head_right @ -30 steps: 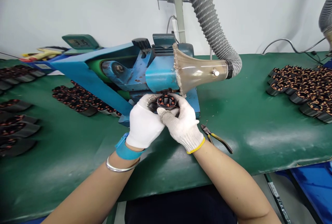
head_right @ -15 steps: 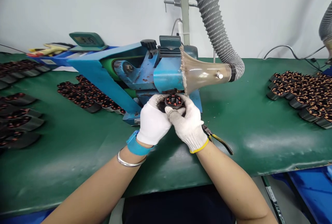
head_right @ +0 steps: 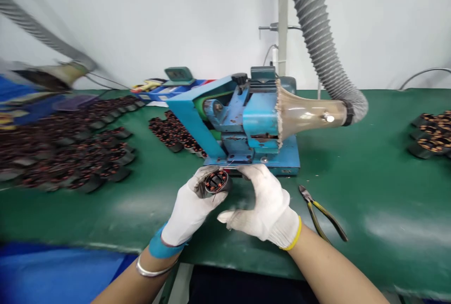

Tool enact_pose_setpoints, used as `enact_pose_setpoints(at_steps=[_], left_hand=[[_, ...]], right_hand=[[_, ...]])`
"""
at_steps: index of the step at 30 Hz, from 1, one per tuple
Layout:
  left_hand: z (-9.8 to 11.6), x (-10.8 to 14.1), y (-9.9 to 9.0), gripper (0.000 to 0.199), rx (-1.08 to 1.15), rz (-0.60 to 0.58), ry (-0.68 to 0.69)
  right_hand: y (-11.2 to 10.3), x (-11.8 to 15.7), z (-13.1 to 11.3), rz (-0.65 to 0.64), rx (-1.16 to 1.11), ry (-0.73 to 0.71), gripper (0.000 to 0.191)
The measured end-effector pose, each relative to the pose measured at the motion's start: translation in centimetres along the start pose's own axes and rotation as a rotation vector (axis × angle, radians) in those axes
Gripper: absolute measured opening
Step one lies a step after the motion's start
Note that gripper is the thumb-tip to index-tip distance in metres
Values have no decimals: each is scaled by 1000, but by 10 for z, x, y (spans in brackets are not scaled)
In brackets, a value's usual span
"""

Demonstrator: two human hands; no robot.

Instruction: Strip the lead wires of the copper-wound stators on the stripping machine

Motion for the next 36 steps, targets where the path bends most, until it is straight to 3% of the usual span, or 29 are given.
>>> enact_pose_setpoints(at_steps=[4, 6, 8, 10, 11, 13, 16, 19, 22, 25, 29, 31, 33, 36], left_hand=[[-73, 4, -76, 51, -393, 113, -268], [-97, 6, -124, 65, -609, 254, -404], [-94, 7, -166, 83, -783, 505, -412], [-76, 0, -181, 89, -851, 675, -282], [-70, -9, -179, 86, -833, 672, -220], [-71, -37, -166, 76, -756, 555, -185], [-93, -84, -146, 69, -681, 418, -290], [-116, -121, -138, 56, -648, 401, -354], [-131, -132, -142, 36, -599, 467, -400], [-125, -119, -149, 24, -545, 545, -376], [-83, -67, -137, 22, -469, 580, -225], [-53, -35, -109, 20, -393, 505, -131], [-18, -9, -62, 18, -228, 270, 32], [20, 15, -2, 22, -185, 56, 70]], right_hand=[[6, 3, 3, -61, 71, 7, 61], [7, 4, 4, -60, 89, 7, 57], [7, 4, 2, -42, 97, -21, 54], [9, 3, 0, -28, 112, -57, 53], [10, 4, -1, -27, 124, -77, 52], [14, 4, -2, -41, 156, -111, 51], [18, 7, 3, -79, 202, -132, 50], [20, 8, 14, -112, 232, -89, 47], [19, 7, 20, -114, 238, -56, 44], [18, 7, 17, -99, 236, -58, 41], [28, 8, 8, -130, 221, -81, 42], [34, 9, 3, -144, 211, -104, 49], [37, 9, 0, -137, 207, -134, 57], [30, 8, 5, -70, 226, -115, 58]])
Point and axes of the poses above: each hand's wrist, its own x-axis away from the middle knuckle, its own y-axis out of the palm, z = x × y, the point moved 9 cm from there along -x, towards the middle knuckle, and after that the axes turned 9 degrees about -y, right-handed, at the moved point
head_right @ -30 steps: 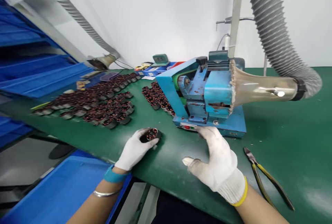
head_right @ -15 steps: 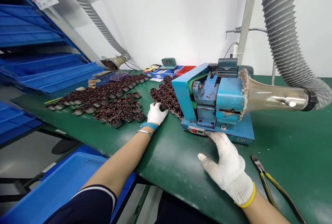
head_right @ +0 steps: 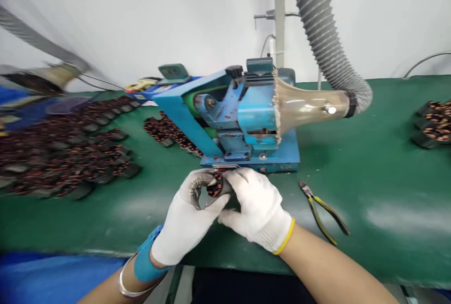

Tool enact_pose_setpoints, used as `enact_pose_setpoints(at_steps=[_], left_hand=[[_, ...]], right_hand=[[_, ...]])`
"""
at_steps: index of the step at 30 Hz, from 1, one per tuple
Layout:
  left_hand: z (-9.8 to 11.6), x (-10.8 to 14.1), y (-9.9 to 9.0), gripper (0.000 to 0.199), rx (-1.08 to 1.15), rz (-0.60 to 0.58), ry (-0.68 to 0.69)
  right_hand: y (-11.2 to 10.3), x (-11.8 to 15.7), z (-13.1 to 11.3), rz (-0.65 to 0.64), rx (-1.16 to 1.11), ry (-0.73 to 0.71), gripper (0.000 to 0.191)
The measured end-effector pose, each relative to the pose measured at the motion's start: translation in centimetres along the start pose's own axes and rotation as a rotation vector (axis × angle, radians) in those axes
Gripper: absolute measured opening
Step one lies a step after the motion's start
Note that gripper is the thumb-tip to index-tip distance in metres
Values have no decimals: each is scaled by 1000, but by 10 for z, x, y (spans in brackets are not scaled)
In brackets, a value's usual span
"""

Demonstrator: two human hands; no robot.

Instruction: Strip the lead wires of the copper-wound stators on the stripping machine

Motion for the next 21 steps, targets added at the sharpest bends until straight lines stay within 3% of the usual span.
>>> enact_pose_setpoints(at_steps=[2, 5, 10, 21], left_hand=[[19, 0, 21, 46, 40, -18, -18], [31, -12, 44, 75, 187, -35, -90], [44, -32, 72, 60, 309, -231, -190], [62, -52, 65, 51, 409, -184, -213]], right_hand=[[-13, 0, 12, 100, -7, 65, 49], [-33, 0, 33, 268, -114, 152, 44], [-49, -9, 56, 401, -220, 201, 46], [-60, -28, 51, 398, -301, 274, 35]])
Point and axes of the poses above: each hand's wrist, its own x-axis away from the middle knuckle, its own y-axis out of the palm, z = x × y, the point moved 9 cm from there along -x, towards the middle knuckle, and after that the axes turned 9 degrees about -y, right-handed, at the moved point
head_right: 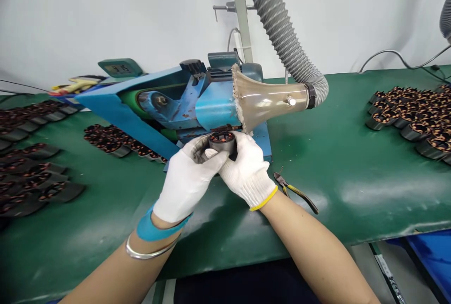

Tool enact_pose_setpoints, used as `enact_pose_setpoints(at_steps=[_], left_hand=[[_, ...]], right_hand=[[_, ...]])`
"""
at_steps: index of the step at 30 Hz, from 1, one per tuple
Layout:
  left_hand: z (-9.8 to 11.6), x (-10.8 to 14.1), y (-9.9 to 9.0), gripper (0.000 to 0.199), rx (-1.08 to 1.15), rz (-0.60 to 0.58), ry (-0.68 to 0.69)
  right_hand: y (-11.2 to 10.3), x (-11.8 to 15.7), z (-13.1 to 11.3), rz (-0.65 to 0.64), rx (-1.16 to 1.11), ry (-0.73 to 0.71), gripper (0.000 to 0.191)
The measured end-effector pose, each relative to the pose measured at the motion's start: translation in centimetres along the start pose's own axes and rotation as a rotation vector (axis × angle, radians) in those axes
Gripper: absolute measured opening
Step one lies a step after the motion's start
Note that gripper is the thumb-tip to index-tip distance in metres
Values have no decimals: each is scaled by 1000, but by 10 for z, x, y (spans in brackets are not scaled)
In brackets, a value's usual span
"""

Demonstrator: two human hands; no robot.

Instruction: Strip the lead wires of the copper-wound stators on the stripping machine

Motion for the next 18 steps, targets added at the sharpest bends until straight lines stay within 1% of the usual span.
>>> enact_pose_setpoints(at_steps=[5, 8, 10, 12, 14, 16, 18], left_hand=[[-1, -1, -1, 54, -30, 21, 3], [0, -2, 1, 51, -25, 12, 7], [-2, 0, 3, 52, 5, -25, 0], [-7, 4, 2, 59, 96, -98, -18], [-16, 7, -1, 65, 248, -218, -70], [-28, 11, -2, 63, 377, -374, -163], [-36, 16, -4, 55, 424, -502, -239]], right_hand=[[0, 2, -3, 51, -10, -83, 37], [3, 3, 4, 67, -24, -36, 40], [3, 6, 9, 64, -33, -1, 41], [1, 10, 8, 31, -27, 1, 42], [0, 14, 0, -55, -23, -50, 45], [2, 18, -13, -176, -18, -136, 50], [6, 21, -22, -297, -18, -201, 56]])
Point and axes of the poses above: each hand's wrist, its own x-axis away from the middle knuckle, its own y-axis out of the palm, z = x × y, the point moved 9 cm from there along -x, towards the middle knuckle, and after that the axes turned 9 degrees about -y, right-handed, at the moved point
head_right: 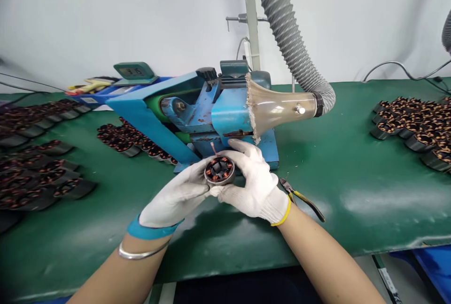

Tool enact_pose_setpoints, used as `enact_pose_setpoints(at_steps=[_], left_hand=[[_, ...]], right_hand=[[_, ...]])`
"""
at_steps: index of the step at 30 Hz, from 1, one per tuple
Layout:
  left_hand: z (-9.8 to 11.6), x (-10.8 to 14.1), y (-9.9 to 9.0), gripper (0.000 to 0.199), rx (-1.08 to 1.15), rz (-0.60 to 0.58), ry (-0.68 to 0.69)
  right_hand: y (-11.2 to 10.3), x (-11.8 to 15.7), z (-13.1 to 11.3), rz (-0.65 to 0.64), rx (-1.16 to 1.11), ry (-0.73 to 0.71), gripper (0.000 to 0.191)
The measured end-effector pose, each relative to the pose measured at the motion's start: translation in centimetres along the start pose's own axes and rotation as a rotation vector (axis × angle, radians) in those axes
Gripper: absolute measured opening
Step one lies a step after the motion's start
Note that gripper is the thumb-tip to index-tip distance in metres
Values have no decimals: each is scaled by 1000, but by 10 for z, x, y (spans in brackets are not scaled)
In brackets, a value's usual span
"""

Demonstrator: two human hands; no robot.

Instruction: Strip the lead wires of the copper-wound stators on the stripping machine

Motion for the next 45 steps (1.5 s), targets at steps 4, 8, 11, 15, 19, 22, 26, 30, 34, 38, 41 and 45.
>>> enact_pose_setpoints(at_steps=[4, 8, 11, 15, 19, 22, 26, 30, 34, 38, 41, 45], left_hand=[[3, 2, -7, 50, -66, 28, 30], [13, 6, -22, 58, -153, 362, 193], [18, 12, -26, 61, -247, 512, 308], [21, 12, -12, 48, -522, 428, 440], [18, 10, 4, 43, -793, 296, 450], [18, 9, 12, 43, -885, 202, 428], [15, 6, 6, 44, -816, 268, 347], [6, 1, -7, 52, -593, 417, 280], [3, 0, -11, 53, -424, 509, 299], [7, 0, -7, 45, -462, 524, 279], [7, -2, -3, 45, -437, 492, 254], [5, -3, -2, 48, -430, 502, 266]], right_hand=[[8, 0, 4, -97, -94, 33, 69], [20, 9, 24, 35, -375, 202, 77], [36, 17, 30, 123, -580, 302, 57], [29, 21, 38, 295, -581, 415, 41], [7, 19, 43, 342, -432, 492, 30], [-3, 17, 45, 339, -402, 521, 30], [-20, 22, 53, 483, -393, 578, 33], [-17, 24, 58, 400, -312, 651, 31], [9, 22, 51, 259, -376, 561, 45], [10, 15, 40, 286, -347, 377, 37], [8, 10, 37, 235, -349, 374, 38], [7, 12, 39, 267, -463, 435, 44]])
Point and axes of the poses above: each hand's wrist, its own x-axis away from the middle knuckle, its own y-axis out of the palm, z = x × y, the point moved 9 cm from there along -x, towards the middle knuckle, and after that the axes turned 9 degrees about -y, right-handed, at the moved point
